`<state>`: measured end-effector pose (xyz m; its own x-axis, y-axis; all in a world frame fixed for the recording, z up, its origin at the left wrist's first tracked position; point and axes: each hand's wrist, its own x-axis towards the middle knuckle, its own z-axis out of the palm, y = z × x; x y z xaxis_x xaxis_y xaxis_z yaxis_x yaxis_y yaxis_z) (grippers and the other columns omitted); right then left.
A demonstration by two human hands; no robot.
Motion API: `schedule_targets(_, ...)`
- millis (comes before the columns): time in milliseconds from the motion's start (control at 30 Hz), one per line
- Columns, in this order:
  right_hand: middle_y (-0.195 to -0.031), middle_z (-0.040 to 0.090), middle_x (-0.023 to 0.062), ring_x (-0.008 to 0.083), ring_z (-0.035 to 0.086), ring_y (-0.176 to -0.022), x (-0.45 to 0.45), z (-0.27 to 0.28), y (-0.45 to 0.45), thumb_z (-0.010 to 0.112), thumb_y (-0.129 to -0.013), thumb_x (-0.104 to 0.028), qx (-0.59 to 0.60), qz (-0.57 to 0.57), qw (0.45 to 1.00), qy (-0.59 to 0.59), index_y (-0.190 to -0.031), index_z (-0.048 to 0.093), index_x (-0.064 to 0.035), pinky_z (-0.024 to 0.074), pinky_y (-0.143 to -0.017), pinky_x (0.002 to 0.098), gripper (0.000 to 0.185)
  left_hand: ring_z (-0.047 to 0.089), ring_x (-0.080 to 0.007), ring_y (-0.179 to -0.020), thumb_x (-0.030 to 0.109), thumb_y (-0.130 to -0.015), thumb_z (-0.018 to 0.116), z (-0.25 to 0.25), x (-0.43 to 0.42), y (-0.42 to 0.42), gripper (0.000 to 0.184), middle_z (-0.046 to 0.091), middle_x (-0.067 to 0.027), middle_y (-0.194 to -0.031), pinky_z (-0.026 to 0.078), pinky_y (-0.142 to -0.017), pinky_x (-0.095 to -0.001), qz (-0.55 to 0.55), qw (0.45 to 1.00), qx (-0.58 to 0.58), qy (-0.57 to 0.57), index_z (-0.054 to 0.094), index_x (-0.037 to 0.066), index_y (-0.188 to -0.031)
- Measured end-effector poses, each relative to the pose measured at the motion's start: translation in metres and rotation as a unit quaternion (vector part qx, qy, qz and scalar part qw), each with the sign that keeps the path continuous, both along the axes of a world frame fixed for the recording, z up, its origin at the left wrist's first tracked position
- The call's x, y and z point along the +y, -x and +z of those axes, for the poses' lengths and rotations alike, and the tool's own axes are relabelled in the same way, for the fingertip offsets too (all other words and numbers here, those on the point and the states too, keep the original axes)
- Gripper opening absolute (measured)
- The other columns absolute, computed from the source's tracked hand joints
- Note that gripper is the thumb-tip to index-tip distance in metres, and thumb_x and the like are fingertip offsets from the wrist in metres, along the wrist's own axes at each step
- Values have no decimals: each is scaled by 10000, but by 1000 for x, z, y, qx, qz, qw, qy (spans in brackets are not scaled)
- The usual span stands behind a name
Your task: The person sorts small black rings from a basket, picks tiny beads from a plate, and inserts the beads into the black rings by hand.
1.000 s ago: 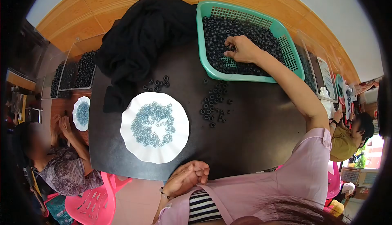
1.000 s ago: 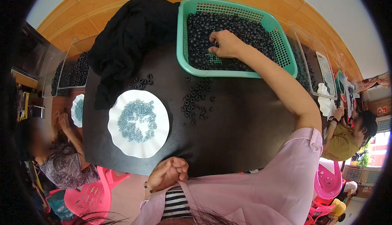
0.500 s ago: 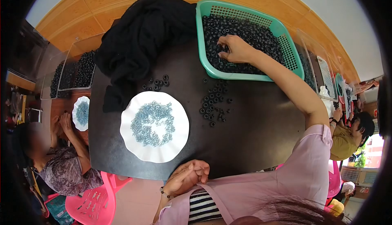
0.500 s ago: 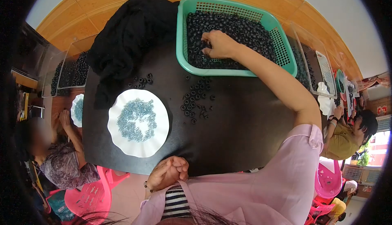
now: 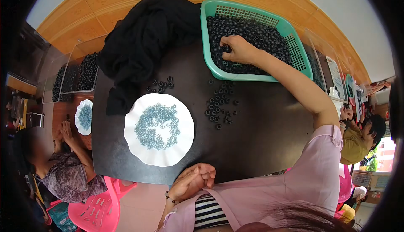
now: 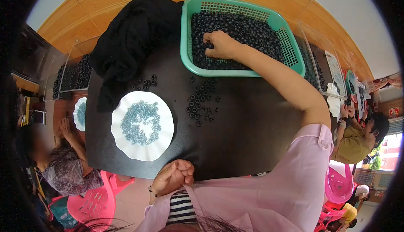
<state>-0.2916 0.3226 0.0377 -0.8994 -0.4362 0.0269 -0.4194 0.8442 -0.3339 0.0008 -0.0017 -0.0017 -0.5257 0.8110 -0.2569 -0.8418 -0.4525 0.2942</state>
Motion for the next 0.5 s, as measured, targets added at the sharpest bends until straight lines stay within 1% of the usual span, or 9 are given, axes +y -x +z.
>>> schedule_targets(33,-719,567,202,345,588,-746,1,-2,1,645,-710,-151,1,0,1000,1,-929,570,58,476,-694,410,312,519,-201,-802,356,-998,375,0,0,0,399,527,-124,-1013,430,-761,-351,0,1000,5,5,542,32,-1159)
schedule_targets(100,-766,560,208,363,577,-800,2,-7,3,619,-728,-140,32,20,999,-9,-957,553,46,477,-729,427,303,518,-199,-801,354,-1000,368,-1,0,0,401,526,-123,-1012,429,-760,-349,1,1000,9,4,541,31,-1161)
schedule_targets(133,-766,560,208,363,577,-800,3,-9,1,619,-728,-140,33,19,999,-10,-957,553,46,477,-729,427,303,517,-198,-800,353,-1002,362,-1,0,0,403,526,-123,-1011,428,-759,-346,1,1000,12,2,540,29,-1163)
schedule_targets(200,-884,552,226,391,559,-881,-1,-11,-4,578,-755,-118,52,4,998,-36,-1011,517,32,474,-782,450,302,516,-196,-800,349,-1004,354,-2,1,-1,404,524,-122,-1011,428,-757,-345,1,1000,11,0,539,28,-1165)
schedule_targets(233,-884,552,226,391,559,-881,-1,-13,-3,578,-755,-118,52,3,998,-36,-1011,517,32,474,-782,450,302,515,-195,-799,346,-1006,345,-3,1,-1,404,523,-122,-1011,428,-754,-344,2,1000,9,-2,537,28,-1166)
schedule_targets(300,-968,523,233,415,543,-919,0,-17,0,547,-792,-100,27,-15,998,-51,-1049,482,19,469,-808,473,291,512,-193,-799,343,-1008,340,-2,1,-1,403,521,-121,-1012,425,-754,-344,2,1000,9,-3,536,28,-1166)
schedule_targets(433,-960,512,223,420,547,-903,0,-16,0,548,-810,-83,32,3,998,-57,-1049,473,20,467,-794,485,271,506,-188,-800,337,-1011,331,-2,1,-1,401,517,-120,-1014,418,-756,-346,2,1000,7,-5,536,30,-1165)
schedule_targets(500,-955,501,219,420,551,-890,-1,-16,-1,570,-814,-84,44,23,997,-58,-1035,473,24,467,-781,483,265,505,-188,-801,338,-1010,332,-1,1,-1,400,517,-120,-1012,416,-758,-347,1,1000,8,-5,537,30,-1164)
